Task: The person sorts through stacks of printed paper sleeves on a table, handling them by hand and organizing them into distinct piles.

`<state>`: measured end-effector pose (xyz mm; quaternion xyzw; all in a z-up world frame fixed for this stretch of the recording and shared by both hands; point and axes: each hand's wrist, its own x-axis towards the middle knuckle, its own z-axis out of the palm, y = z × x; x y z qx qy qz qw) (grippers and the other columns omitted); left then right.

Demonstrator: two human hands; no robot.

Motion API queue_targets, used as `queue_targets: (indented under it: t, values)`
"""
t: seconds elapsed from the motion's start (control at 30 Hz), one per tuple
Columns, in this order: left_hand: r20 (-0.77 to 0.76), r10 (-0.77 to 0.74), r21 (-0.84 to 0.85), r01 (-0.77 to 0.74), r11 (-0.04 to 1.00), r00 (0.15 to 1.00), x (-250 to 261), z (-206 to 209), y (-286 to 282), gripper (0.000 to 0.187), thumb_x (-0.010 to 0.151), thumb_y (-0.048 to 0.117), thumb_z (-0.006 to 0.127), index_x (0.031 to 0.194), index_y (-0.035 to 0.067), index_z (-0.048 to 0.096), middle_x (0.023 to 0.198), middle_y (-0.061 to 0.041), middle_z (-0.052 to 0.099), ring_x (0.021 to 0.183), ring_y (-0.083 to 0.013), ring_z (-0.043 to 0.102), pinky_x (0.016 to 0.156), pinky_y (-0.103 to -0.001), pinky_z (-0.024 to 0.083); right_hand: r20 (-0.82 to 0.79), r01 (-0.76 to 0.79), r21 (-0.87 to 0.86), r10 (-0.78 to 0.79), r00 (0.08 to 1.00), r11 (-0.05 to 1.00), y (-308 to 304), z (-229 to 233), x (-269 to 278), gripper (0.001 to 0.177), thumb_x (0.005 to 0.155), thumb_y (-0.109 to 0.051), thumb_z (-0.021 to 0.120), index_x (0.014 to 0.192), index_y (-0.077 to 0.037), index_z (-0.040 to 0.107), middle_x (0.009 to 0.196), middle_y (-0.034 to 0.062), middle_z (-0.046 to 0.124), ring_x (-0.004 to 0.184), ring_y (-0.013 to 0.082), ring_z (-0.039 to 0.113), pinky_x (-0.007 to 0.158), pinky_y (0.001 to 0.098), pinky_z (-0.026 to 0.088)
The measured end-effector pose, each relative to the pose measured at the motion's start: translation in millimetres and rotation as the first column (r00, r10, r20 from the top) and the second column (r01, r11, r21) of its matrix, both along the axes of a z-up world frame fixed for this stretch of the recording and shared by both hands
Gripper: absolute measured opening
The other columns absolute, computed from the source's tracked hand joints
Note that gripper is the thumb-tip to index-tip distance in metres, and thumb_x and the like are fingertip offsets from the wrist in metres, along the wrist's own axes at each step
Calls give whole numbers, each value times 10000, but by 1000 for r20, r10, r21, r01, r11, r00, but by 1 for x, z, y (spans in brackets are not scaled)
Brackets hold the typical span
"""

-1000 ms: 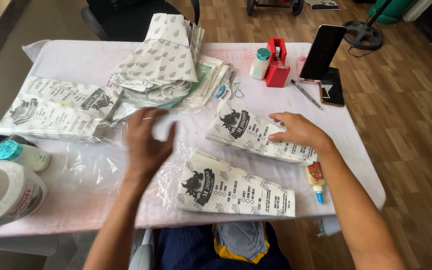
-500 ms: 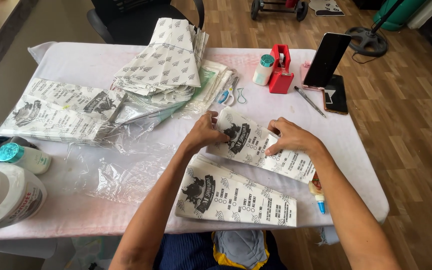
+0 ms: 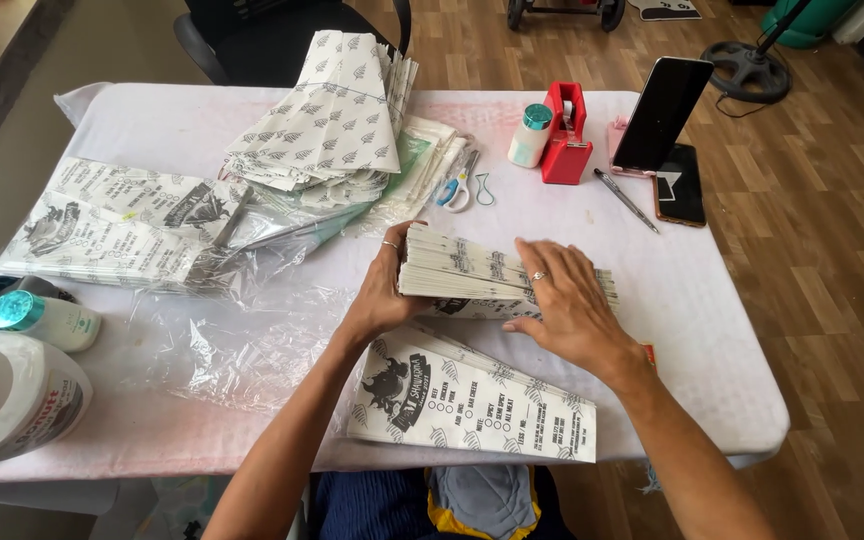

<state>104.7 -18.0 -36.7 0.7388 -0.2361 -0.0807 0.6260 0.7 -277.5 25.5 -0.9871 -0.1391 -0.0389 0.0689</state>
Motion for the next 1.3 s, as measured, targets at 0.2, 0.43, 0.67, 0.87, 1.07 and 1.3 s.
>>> queue_targets:
  t: [0.2, 0.43, 0.67, 0.87, 1.07, 1.3]
  values:
    - [43, -72, -42, 74, 996, 996, 2, 6, -5, 1146, 518, 267, 840, 1539, 97, 348, 1389, -274, 560, 1365, -514, 475, 1157, -630, 340, -135, 42, 108, -27, 990, 993, 14, 2, 0, 1277, 789, -739, 719, 1641, -30, 87, 1660, 278, 202, 1544, 451, 142, 1239, 611, 22]
    - [37, -62, -45, 64, 997, 997, -3, 7, -7, 1164, 574, 247, 827, 1587, 92, 275, 1469, -313, 488, 1403, -538, 424, 1174, -632, 322, -133, 59, 58, -51, 990, 997, 14, -2, 3, 1329, 784, -805, 660, 1640, -39, -9, 1677, 273, 133, 1560, 413, 90, 1254, 554, -31]
    - [46, -51, -56, 53, 997, 998, -3, 4, -9, 1144, 611, 199, 849, 1595, 77, 278, 1514, -316, 442, 1423, -546, 392, 1186, -636, 308, -106, 71, 165, -54, 993, 984, 0, 3, 18, 1230, 770, -707, 735, 1588, 21, 176, 1534, 278, 358, 1464, 409, 344, 1241, 552, 179]
    - [133, -13, -15, 15, 1000, 991, -7, 3, -5, 1082, 655, 38, 813, 1584, 46, 257, 1364, -314, 515, 1289, -530, 522, 1110, -631, 424, 137, -18, 340, -30, 990, 940, -15, -56, 43, 444, 734, -355, 898, 1039, -151, 648, 880, 81, 760, 925, 332, 753, 865, 434, 560]
    - [320, 254, 216, -331, 918, 913, -29, 36, 66, 725, 743, 39, 802, 1388, 85, 474, 1151, -179, 538, 946, -407, 658, 836, -525, 571, 157, -4, 579, -108, 982, 815, -26, -37, 29, 321, 739, -319, 922, 961, -197, 725, 830, 20, 777, 841, 143, 721, 820, 306, 554]
    - [224, 201, 539, -293, 789, 954, -32, -9, 68, 549, 751, 137, 868, 1183, 66, 538, 1046, -142, 627, 938, -409, 707, 806, -514, 574, -25, 80, 842, -109, 994, 534, -13, 6, 7, 291, 769, -113, 910, 990, -50, 731, 798, 62, 736, 801, 100, 645, 840, 299, 535]
